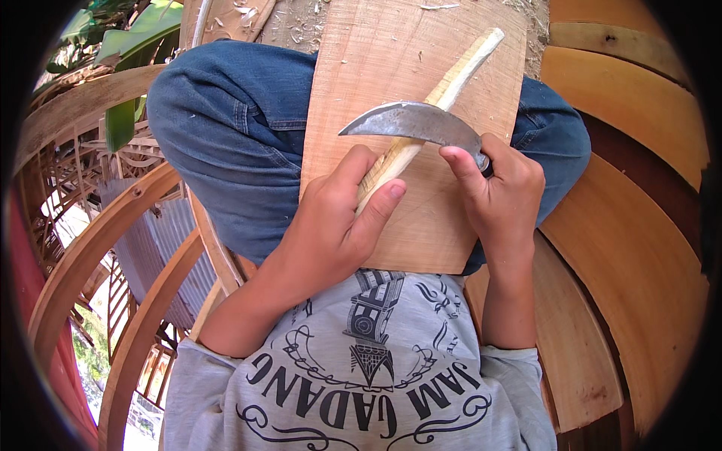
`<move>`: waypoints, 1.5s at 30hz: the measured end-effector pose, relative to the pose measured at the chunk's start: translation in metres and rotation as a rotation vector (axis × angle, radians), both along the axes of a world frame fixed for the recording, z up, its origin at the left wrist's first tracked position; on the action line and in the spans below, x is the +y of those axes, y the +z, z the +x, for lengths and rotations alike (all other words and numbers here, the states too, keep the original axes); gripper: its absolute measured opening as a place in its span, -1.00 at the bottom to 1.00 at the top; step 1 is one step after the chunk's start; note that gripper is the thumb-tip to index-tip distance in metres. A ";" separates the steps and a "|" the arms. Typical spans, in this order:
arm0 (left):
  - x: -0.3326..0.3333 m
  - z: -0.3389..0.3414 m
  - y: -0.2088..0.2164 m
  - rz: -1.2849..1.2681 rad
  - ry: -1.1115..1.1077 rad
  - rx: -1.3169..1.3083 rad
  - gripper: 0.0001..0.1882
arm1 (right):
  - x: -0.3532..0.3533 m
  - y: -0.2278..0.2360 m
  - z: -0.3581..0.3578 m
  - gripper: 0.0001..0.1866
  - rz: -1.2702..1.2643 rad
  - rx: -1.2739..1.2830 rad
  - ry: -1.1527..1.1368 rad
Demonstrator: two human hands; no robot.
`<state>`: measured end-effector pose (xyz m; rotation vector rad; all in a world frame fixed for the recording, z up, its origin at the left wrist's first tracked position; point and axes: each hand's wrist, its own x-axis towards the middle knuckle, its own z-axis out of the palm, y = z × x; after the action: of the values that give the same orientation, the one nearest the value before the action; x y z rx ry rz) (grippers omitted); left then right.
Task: The person sits cross-legged on a wooden platform and uses a curved knife to shave and shape a long, thin piece of wood. They hold the wood against a flat board on their lap and repeatedly scrape the surface to remove thin layers, refining the wood's shape.
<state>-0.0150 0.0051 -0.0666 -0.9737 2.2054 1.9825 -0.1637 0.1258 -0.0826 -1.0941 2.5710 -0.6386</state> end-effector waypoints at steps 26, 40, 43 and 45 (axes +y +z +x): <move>0.002 0.001 -0.004 0.049 -0.019 -0.015 -0.83 | 0.010 -0.027 -0.044 -0.32 -0.031 0.225 -0.167; 0.002 -0.001 -0.001 0.013 -0.034 -0.012 -0.76 | 0.005 -0.004 -0.007 -0.38 -0.041 0.038 0.053; 0.002 0.000 -0.002 0.018 -0.039 -0.022 -0.76 | 0.012 -0.013 -0.041 -0.38 -0.020 0.120 -0.060; 0.001 -0.005 0.003 0.043 -0.064 -0.069 -0.76 | 0.013 -0.010 -0.046 -0.37 0.017 0.105 -0.075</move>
<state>-0.0199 0.0059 -0.0639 -0.9396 2.1222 1.9307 -0.2092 0.1388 -0.0927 -1.0574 2.7130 -0.5908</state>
